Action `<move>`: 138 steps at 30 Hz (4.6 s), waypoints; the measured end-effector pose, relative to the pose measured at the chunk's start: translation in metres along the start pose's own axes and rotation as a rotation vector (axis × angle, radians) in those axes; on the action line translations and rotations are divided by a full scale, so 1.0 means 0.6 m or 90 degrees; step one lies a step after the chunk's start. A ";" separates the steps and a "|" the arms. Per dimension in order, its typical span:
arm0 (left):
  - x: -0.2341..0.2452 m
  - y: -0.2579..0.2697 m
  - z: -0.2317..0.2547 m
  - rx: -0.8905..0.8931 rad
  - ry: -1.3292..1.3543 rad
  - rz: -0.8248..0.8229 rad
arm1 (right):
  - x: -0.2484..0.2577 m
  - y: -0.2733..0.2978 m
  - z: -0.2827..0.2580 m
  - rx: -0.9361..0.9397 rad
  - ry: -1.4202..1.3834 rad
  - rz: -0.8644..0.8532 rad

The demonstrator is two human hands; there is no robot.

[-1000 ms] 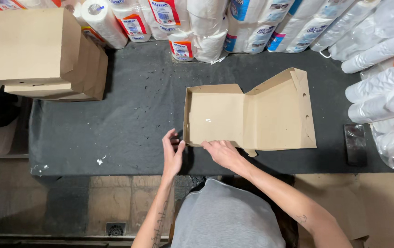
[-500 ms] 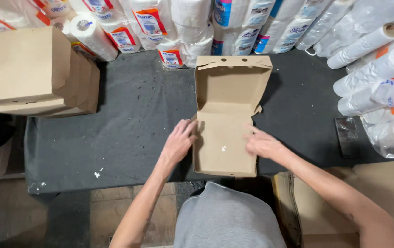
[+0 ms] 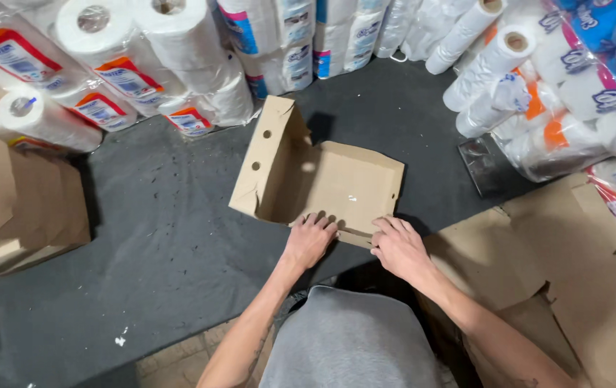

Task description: The person folds multiple flat cardboard pizza-style boxes into their 3D shape by hand and stacks them on a table in a stockroom area.

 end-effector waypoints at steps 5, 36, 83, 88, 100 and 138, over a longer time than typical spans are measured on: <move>0.018 -0.003 0.010 -0.018 0.002 -0.024 | 0.006 0.031 -0.006 0.040 -0.083 0.146; 0.070 0.122 -0.182 0.273 -0.066 -0.032 | 0.108 -0.067 -0.197 0.217 -0.111 0.225; 0.149 0.192 0.032 0.120 0.343 0.122 | 0.224 -0.092 -0.037 0.128 -0.661 0.463; 0.124 0.151 0.004 0.157 0.178 0.110 | 0.168 -0.066 -0.107 0.214 -0.400 0.315; 0.073 0.213 -0.102 0.359 0.075 0.069 | 0.055 -0.032 -0.121 0.157 -0.184 0.238; 0.051 0.160 0.064 -0.107 0.499 -0.113 | -0.134 0.510 0.201 -0.724 -0.987 0.670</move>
Point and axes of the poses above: each hand's wrist, its own y-axis away from the middle knuckle, its own x-axis out of the back of the hand, z = x × y, the point moved 9 cm from there along -y, towards the middle knuckle, and after that the axes turned 10 degrees about -y, right-handed, at the moved point
